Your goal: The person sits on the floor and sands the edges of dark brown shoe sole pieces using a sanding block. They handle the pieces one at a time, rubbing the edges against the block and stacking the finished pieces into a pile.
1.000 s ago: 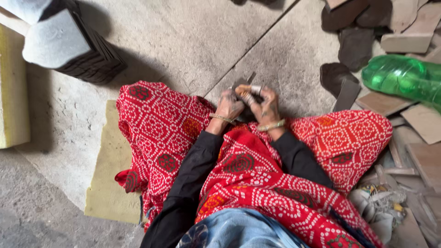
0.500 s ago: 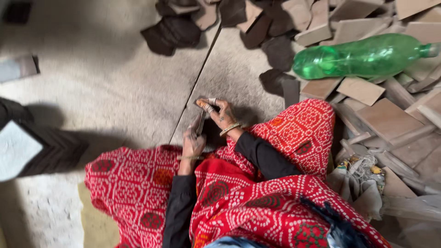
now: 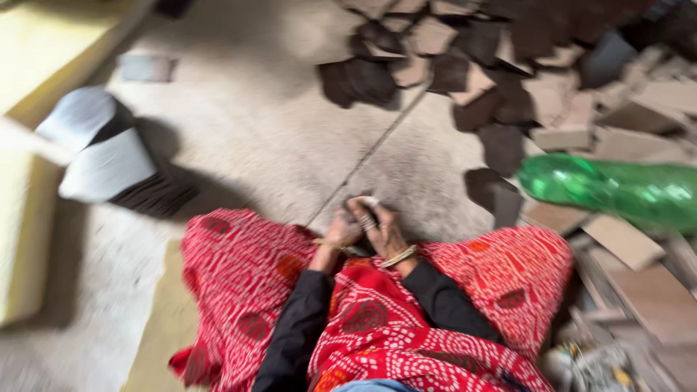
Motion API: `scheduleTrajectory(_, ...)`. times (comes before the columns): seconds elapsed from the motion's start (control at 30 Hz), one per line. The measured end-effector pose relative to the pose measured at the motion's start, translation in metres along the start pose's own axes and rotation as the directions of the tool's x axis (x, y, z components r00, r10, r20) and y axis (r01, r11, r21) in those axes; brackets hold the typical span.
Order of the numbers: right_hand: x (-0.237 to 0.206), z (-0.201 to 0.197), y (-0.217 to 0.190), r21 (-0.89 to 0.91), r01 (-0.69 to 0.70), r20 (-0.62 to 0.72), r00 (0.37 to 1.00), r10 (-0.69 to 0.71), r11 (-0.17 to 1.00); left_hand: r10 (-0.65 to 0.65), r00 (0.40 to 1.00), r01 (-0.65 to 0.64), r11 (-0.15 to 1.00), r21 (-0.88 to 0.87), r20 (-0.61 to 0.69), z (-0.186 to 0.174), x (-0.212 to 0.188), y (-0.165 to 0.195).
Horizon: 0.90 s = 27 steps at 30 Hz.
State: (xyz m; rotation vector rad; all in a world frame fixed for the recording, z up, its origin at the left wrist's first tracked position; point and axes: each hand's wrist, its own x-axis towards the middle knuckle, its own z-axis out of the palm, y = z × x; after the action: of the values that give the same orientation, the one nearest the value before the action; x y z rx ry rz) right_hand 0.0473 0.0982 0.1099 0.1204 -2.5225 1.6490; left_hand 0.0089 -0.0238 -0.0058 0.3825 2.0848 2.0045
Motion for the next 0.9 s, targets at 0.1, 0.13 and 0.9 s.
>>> scheduleTrajectory(0.1, 0.014, -0.002, 0.007, 0.039, -0.134, 0.045, 0.99, 0.132, 0.99, -0.261, 0.964, 0.256, 0.963, -0.086, -0.048, 0.007, 0.005, -0.001)
scheduleTrajectory(0.13, 0.016, -0.004, 0.012, 0.023, -0.158, 0.05, 0.986, 0.156, 0.987, -0.191, 0.98, 0.187, 0.978, -0.088, -0.05, 0.008, 0.006, 0.0)
scheduleTrajectory(0.9, -0.02, -0.03, 0.042, -0.697, 0.159, 0.284, 0.957, 0.065, 0.7, 0.23, 0.944, -0.107, 0.891, -0.441, 0.236, -0.012, -0.001, 0.014)
